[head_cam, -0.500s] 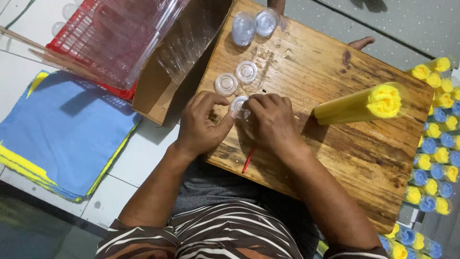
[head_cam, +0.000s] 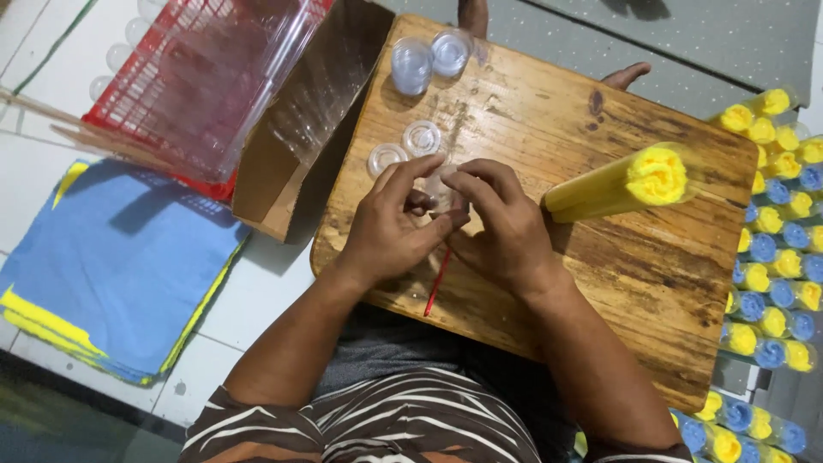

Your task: The person places a blue cloth on a wooden table and brushes it with a red brush. They then fold the cloth and roll it tightly into a cylindrical shape. Finally, they place the rolled cloth into a clear plastic sleeve.

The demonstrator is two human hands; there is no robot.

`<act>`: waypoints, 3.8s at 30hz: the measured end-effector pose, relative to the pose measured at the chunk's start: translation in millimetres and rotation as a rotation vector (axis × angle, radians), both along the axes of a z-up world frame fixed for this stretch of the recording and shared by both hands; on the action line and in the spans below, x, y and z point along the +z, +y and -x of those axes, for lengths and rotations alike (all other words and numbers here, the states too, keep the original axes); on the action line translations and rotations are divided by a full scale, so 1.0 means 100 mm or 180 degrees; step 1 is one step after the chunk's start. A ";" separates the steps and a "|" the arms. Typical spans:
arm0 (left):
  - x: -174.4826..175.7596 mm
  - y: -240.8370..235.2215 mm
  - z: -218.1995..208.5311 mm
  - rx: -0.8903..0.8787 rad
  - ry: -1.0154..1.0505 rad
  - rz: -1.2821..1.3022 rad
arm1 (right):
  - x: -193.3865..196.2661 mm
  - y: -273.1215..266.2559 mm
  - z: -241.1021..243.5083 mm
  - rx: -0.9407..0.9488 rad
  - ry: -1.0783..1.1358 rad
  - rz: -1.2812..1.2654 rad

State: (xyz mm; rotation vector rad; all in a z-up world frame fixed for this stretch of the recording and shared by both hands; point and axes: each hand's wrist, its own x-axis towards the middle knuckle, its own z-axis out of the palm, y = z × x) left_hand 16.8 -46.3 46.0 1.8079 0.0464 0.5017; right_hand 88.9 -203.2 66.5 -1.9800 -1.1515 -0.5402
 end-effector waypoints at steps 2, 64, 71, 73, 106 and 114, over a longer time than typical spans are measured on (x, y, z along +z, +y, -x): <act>0.03 -0.05 -0.21 -0.0194 0.0007 0.0200 | -0.09 -0.06 -0.10 0.0162 0.0030 -0.0326; -0.08 -0.04 -0.91 -0.1914 -0.0275 0.0418 | -0.34 -0.38 -0.22 0.0591 0.1882 -0.1426; -0.12 -0.05 -0.92 -0.2105 -0.0315 0.0707 | -0.34 -0.40 -0.19 0.0664 0.2013 -0.1507; -0.13 -0.05 -0.92 -0.2139 -0.0333 0.0755 | -0.35 -0.40 -0.19 0.0676 0.2020 -0.1517; 0.31 0.29 -0.83 -0.1666 0.0582 -0.1463 | -0.51 -0.31 -0.26 0.0697 0.2498 -0.2527; -0.10 0.01 -0.95 -0.1797 0.0896 -0.2106 | -0.50 -0.29 -0.28 0.0301 0.1596 -0.2203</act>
